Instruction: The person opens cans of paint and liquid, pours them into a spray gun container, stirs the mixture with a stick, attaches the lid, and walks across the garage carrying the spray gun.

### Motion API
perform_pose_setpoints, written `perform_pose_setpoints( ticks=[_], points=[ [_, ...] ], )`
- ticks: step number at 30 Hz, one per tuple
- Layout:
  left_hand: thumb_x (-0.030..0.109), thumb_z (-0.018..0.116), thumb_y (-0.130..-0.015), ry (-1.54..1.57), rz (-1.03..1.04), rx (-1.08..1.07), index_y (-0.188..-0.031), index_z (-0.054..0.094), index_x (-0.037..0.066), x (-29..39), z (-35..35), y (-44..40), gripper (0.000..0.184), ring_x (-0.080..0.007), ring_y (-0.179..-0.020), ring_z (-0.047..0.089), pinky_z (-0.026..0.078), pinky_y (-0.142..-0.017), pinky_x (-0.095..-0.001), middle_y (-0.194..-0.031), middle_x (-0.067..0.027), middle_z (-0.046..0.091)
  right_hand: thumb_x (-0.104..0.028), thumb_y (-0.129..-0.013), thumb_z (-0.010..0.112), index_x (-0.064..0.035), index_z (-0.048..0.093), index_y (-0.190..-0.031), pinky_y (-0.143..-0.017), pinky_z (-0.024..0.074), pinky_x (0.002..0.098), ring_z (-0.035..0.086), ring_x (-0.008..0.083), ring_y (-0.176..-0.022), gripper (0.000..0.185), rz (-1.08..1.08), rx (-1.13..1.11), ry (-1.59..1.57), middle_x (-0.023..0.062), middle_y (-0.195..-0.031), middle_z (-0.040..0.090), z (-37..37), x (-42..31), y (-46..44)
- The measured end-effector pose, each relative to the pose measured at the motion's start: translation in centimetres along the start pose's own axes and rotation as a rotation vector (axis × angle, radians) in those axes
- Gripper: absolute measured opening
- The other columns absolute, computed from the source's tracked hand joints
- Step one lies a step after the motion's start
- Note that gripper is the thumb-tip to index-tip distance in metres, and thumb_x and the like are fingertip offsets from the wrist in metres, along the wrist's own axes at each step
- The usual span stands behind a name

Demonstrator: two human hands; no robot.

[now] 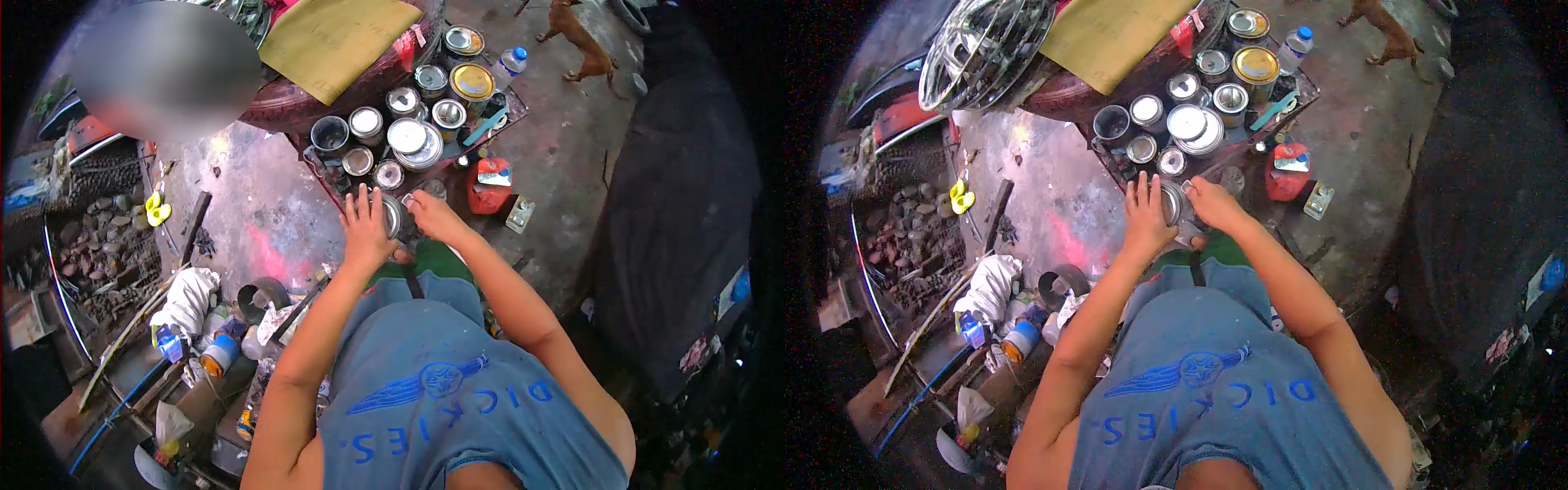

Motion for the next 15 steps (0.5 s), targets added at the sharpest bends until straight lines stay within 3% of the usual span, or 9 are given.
perform_pose_setpoints(
  ticks=[2,5,11,13,15],
  points=[
    [0.022,0.091,-0.058,-0.063,-0.147,-0.027,-0.155,0.029,0.005,1.8,-1.1,0.4,0.117,-0.051,-0.135,0.035,0.034,-0.114,-0.0571,-0.151,-0.0268,0.032,-0.03,-0.104,0.048,-0.0048,0.053,-0.108,-0.081,0.0472,0.0618,0.064,0.0512,-0.099,0.026,-0.082,0.061,0.088,0.0275,-0.1,0.069,0.0,-0.6,0.1],
    [0.02,0.091,-0.058,0.213,-0.248,0.014,-0.156,0.028,0.007,1.9,0.9,0.6,0.117,-0.0526,-0.138,0.032,0.032,-0.115,-0.0575,-0.155,-0.0289,0.029,-0.029,-0.104,0.048,-0.0053,0.053,-0.109,-0.081,0.0475,0.0628,0.064,0.0505,-0.097,0.025,-0.117,0.049,0.18,0.0273,-0.1,0.069,0.3,-1.5,0.2],
    [0.017,0.091,-0.056,0.191,0.133,-0.055,-0.157,0.029,0.012,-2.0,0.4,-0.8,0.118,-0.0543,-0.139,0.031,0.033,-0.115,-0.0572,-0.159,-0.0248,0.024,-0.026,-0.104,0.048,-0.0027,0.052,-0.106,-0.079,0.0481,0.0629,0.065,0.0511,-0.092,0.023,-0.157,0.043,0.277,0.0299,-0.094,0.068,1.0,-2.1,0.1],
    [0.019,0.091,-0.058,0.039,-0.064,-0.113,-0.157,0.029,0.014,-0.3,-1.0,-0.6,0.117,-0.0542,-0.139,0.03,0.033,-0.115,-0.0575,-0.16,-0.0236,0.025,-0.021,-0.104,0.05,-0.0009,0.049,-0.103,-0.073,0.0464,0.063,0.063,0.0525,-0.087,0.02,-0.209,0.097,0.259,0.0318,-0.087,0.066,1.4,-2.3,0.1],
    [0.021,0.089,-0.062,-0.014,-0.216,-0.128,-0.157,0.03,0.015,1.4,-1.4,-0.3,0.112,-0.054,-0.139,0.03,0.036,-0.112,-0.0593,-0.159,-0.023,0.027,-0.024,-0.103,0.049,-0.0019,0.052,-0.105,-0.077,0.0492,0.0627,0.066,0.0512,-0.09,0.022,-0.129,0.085,0.293,0.03,-0.092,0.069,1.5,-3.0,0.3]
  ],
)
Point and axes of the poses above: each hand's wrist, its own y-axis away from the middle knuckle, its own z-axis out of the palm, x = y × z, the point moved 1 cm from there along -y, towards the middle knuckle
